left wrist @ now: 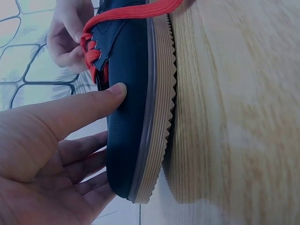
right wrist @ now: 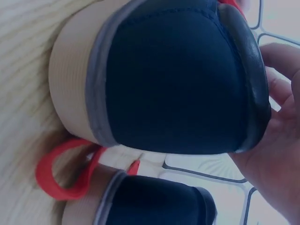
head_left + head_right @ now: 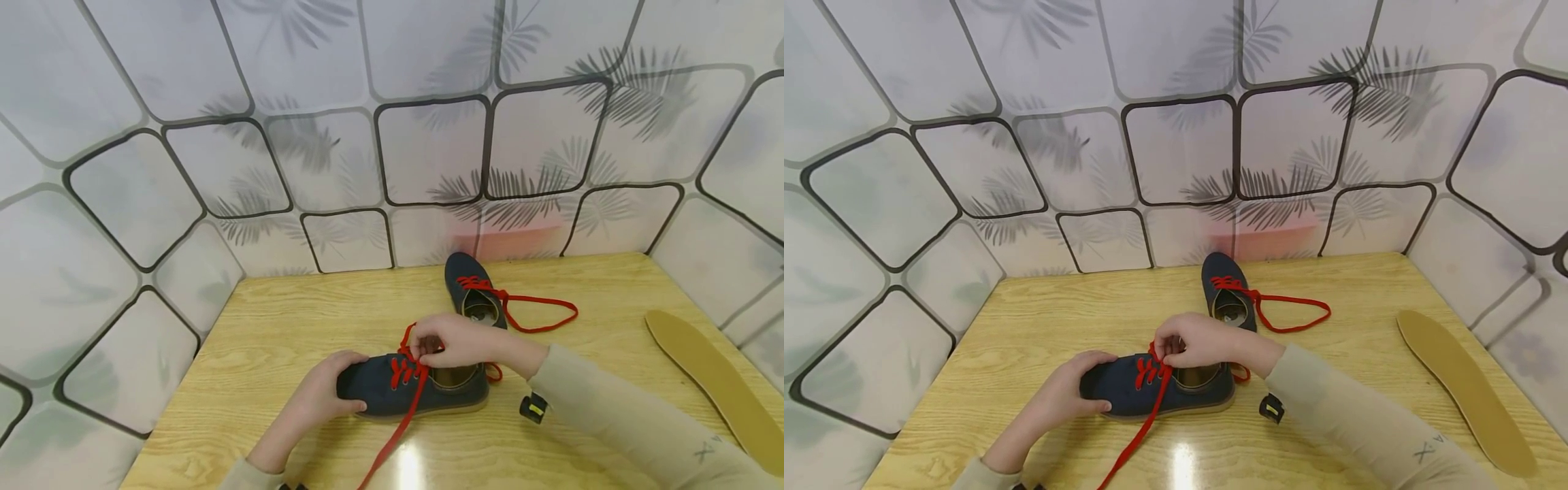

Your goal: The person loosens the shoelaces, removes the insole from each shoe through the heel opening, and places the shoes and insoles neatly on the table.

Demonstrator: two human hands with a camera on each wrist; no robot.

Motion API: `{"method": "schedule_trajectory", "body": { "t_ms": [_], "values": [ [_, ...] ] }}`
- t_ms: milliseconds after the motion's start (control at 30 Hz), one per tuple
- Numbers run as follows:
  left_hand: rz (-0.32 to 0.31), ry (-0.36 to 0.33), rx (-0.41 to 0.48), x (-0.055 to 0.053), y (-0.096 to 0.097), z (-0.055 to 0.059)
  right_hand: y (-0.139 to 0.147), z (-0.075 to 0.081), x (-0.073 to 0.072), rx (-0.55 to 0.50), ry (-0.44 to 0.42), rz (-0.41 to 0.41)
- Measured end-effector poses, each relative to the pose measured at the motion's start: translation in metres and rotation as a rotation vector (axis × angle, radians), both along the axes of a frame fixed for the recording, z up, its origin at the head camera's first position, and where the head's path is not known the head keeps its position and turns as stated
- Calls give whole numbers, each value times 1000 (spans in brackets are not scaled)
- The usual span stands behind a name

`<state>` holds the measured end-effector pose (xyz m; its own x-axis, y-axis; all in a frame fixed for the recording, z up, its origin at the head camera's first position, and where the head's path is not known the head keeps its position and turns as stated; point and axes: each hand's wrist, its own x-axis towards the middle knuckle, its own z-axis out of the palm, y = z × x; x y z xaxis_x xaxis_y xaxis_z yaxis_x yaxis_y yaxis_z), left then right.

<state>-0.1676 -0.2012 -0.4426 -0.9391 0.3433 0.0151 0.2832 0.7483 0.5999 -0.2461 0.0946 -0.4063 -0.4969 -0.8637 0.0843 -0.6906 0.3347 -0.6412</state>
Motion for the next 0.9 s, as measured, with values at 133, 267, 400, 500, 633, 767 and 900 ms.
{"method": "schedule_trajectory", "body": {
  "t_ms": [133,267,400,500,633,767,900],
  "values": [
    [0,-5,3,1,0,1,-1,3,0,23,77,14],
    [3,-12,4,0,0,1,-1,4,3,44,127,-12],
    [2,-15,7,0,0,1,-1,3,6,47,115,-66],
    [-2,-20,16,-2,0,0,-2,1,8,47,69,-116],
    [-2,-24,16,-2,0,0,-2,-3,8,25,-71,-183],
    [-1,-16,9,-2,0,-1,-3,-5,8,-10,-169,-213],
    [-3,-10,5,-1,-1,-1,-4,-4,9,-23,-90,-197]
  ]
}}
